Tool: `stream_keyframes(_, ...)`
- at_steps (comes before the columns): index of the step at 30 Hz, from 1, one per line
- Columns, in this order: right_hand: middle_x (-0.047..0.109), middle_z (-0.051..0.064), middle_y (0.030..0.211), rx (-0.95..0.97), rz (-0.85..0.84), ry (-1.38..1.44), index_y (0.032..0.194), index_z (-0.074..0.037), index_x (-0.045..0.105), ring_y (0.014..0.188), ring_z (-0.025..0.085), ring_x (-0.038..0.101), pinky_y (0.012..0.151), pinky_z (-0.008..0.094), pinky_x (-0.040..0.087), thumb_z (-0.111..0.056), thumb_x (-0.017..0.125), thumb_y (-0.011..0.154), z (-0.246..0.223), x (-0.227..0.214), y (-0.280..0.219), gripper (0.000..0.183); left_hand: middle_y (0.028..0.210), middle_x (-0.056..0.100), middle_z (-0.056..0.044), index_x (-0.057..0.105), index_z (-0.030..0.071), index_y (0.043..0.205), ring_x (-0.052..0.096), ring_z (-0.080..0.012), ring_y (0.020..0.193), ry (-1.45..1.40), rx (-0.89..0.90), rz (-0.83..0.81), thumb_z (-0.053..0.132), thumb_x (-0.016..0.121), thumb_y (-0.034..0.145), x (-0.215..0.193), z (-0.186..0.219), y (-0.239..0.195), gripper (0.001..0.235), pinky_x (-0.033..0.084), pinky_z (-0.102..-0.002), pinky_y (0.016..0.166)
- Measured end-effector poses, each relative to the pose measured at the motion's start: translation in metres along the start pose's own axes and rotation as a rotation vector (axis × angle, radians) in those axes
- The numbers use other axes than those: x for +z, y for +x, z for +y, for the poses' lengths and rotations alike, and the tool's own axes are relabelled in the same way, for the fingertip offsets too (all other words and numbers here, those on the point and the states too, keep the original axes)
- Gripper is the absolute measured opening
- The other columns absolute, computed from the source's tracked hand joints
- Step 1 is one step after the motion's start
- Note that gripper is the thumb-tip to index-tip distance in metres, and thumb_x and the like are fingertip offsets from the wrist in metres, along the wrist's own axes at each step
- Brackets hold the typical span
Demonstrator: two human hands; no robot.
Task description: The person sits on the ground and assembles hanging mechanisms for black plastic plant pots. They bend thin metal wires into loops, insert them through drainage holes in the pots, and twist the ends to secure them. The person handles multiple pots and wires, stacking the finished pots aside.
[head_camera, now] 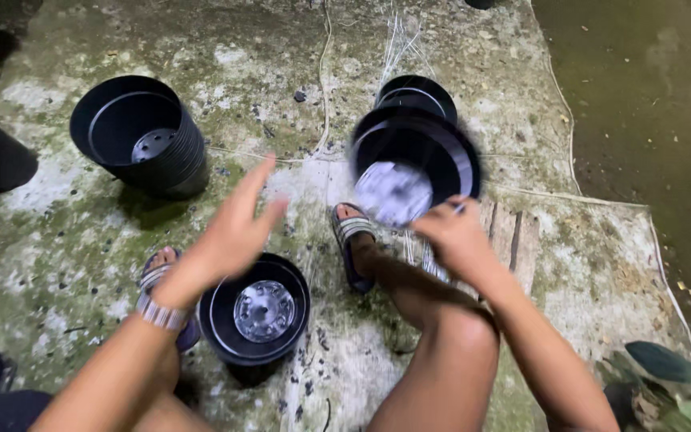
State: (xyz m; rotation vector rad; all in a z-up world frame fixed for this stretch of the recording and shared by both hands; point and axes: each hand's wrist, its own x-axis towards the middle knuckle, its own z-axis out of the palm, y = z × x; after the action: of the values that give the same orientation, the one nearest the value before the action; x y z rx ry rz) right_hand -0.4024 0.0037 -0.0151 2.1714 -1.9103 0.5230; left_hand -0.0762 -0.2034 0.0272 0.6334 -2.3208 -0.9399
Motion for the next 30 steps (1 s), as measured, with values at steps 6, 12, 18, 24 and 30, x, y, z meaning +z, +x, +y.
stream_keyframes(6,0.073,0.001,0.100,0.158,0.018,-0.199,0.103,-0.016,0.072,0.112,0.023,0.062,0.114,0.060,0.029,-0.002,0.070,0.087,0.167,0.049,0.050,0.020,0.159,0.043,-0.019,0.042,0.003,0.151,0.040,-0.0340,0.147,-0.040,-0.212,-0.287,0.035,0.061,0.095,0.010,0.011,-0.100,0.066,0.031,-0.042,0.117)
stream_keyframes(12,0.071,0.008,0.112,0.169,-0.192,-0.068,0.118,-0.017,0.073,0.120,0.026,0.056,0.111,0.065,0.022,-0.011,0.067,0.086,0.284,0.157,0.100,0.033,0.160,0.040,-0.017,0.046,0.011,0.151,0.040,-0.0360,0.145,0.173,-0.208,-0.405,0.044,0.070,0.090,0.029,-0.049,-0.143,0.073,0.035,-0.048,0.110)
stream_keyframes(18,0.074,0.002,0.119,0.244,-0.583,-0.084,0.128,-0.025,0.069,0.136,0.022,0.050,0.116,0.065,0.019,-0.015,0.061,0.091,0.322,0.231,0.111,0.039,0.144,0.057,-0.003,0.063,0.025,0.136,0.058,-0.0179,0.128,0.497,-0.168,-0.305,0.036,0.057,0.087,0.077,-0.103,-0.200,0.050,0.043,-0.047,0.105)
stream_keyframes(24,0.072,0.008,0.122,0.425,-0.754,0.085,0.131,-0.027,0.068,0.127,0.032,0.060,0.112,0.059,0.029,-0.043,0.060,0.098,0.315,0.226,0.107,0.037,0.123,0.070,0.011,0.074,0.037,0.114,0.068,-0.0055,0.108,0.622,-0.164,-0.106,0.039,0.056,0.080,0.114,-0.116,-0.245,0.038,0.049,-0.039,0.094)
stream_keyframes(30,0.068,0.022,0.130,0.422,-0.753,-0.033,0.139,-0.009,0.060,0.128,0.036,0.060,0.114,0.047,0.041,-0.058,0.065,0.095,0.265,0.196,0.126,0.066,0.126,0.070,0.014,0.073,0.041,0.121,0.069,-0.0019,0.100,0.680,-0.174,-0.174,0.043,0.057,0.077,0.121,-0.145,-0.261,0.046,0.050,-0.041,0.091)
